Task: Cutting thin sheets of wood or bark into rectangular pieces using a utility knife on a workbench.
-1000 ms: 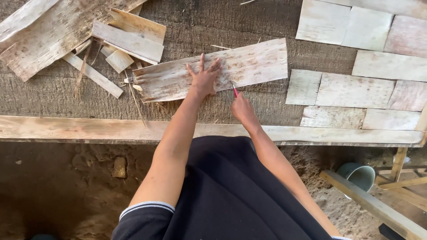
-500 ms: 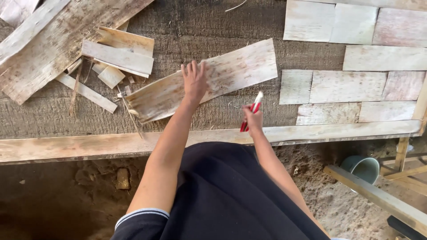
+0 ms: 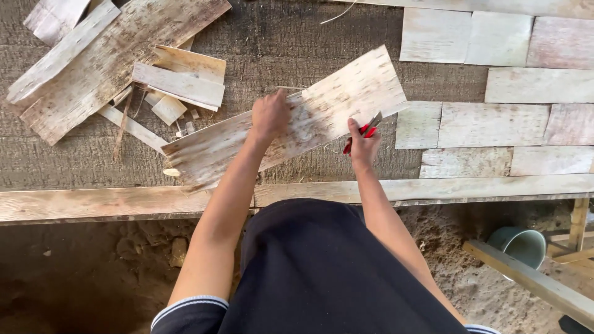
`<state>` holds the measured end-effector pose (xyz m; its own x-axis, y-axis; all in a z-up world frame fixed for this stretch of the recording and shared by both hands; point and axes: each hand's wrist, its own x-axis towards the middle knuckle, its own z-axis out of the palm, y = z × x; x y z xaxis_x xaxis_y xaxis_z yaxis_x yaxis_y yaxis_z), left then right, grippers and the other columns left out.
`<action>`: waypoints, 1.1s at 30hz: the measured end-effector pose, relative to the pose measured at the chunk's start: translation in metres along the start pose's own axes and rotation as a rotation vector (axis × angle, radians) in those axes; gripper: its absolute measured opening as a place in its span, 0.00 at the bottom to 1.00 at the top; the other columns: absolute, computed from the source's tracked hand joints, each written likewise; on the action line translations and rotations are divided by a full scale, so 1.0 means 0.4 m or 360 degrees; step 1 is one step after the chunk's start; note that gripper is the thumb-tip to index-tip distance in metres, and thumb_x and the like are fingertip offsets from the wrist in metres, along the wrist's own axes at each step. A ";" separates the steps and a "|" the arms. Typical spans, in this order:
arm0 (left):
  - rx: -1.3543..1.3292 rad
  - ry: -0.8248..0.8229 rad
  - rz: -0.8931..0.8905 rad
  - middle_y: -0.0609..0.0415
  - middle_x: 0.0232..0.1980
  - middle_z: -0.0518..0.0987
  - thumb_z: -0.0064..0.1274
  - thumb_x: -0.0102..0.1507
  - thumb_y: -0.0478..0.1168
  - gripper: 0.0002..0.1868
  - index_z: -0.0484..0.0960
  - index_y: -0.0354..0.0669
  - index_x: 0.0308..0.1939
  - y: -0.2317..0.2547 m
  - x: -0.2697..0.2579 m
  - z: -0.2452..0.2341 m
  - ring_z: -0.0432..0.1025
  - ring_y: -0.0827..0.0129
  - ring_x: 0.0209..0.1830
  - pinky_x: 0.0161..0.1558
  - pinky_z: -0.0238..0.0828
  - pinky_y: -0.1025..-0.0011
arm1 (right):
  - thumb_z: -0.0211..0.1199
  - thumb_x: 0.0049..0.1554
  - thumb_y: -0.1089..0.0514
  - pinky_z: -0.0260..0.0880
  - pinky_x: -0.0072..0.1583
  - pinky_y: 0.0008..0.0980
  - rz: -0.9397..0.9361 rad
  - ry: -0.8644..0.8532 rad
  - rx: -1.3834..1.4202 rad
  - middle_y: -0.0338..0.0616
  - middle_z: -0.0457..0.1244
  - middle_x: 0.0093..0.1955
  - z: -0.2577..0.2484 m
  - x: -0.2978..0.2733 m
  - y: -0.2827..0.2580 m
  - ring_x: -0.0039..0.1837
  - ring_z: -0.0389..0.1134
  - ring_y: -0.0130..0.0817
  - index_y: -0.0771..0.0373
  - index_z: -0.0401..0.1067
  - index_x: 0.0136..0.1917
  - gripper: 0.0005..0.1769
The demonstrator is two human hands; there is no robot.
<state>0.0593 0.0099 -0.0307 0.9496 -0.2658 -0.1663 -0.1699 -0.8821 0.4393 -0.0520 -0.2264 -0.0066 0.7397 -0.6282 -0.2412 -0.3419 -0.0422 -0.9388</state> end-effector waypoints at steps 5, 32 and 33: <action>-0.0271 -0.0025 -0.0114 0.43 0.36 0.84 0.53 0.63 0.50 0.13 0.82 0.47 0.43 0.060 0.001 -0.055 0.81 0.42 0.38 0.42 0.76 0.47 | 0.74 0.56 0.51 0.64 0.28 0.27 0.0493 0.0119 0.0586 0.49 0.64 0.33 0.011 -0.017 -0.020 0.29 0.67 0.36 0.62 0.62 0.45 0.22; -0.1220 0.0849 0.0795 0.46 0.28 0.74 0.52 0.69 0.48 0.10 0.76 0.47 0.41 0.154 -0.016 -0.177 0.74 0.43 0.30 0.34 0.72 0.59 | 0.69 0.55 0.57 0.62 0.26 0.14 0.1257 -0.0329 0.1451 0.43 0.64 0.29 0.056 -0.296 -0.515 0.23 0.62 0.22 0.64 0.69 0.42 0.11; -0.1183 0.0845 0.0816 0.49 0.28 0.75 0.53 0.69 0.48 0.09 0.76 0.49 0.41 0.148 -0.012 -0.188 0.74 0.44 0.30 0.35 0.72 0.58 | 0.69 0.55 0.52 0.62 0.26 0.11 0.1227 -0.0386 0.1373 0.42 0.65 0.30 0.053 -0.298 -0.527 0.24 0.62 0.20 0.63 0.70 0.43 0.13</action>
<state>0.0642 -0.0119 0.0625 0.8337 -0.1770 0.5231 -0.5510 -0.2028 0.8095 -0.0558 -0.1261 0.2146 0.6316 -0.0903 -0.7700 -0.3103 0.8807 -0.3578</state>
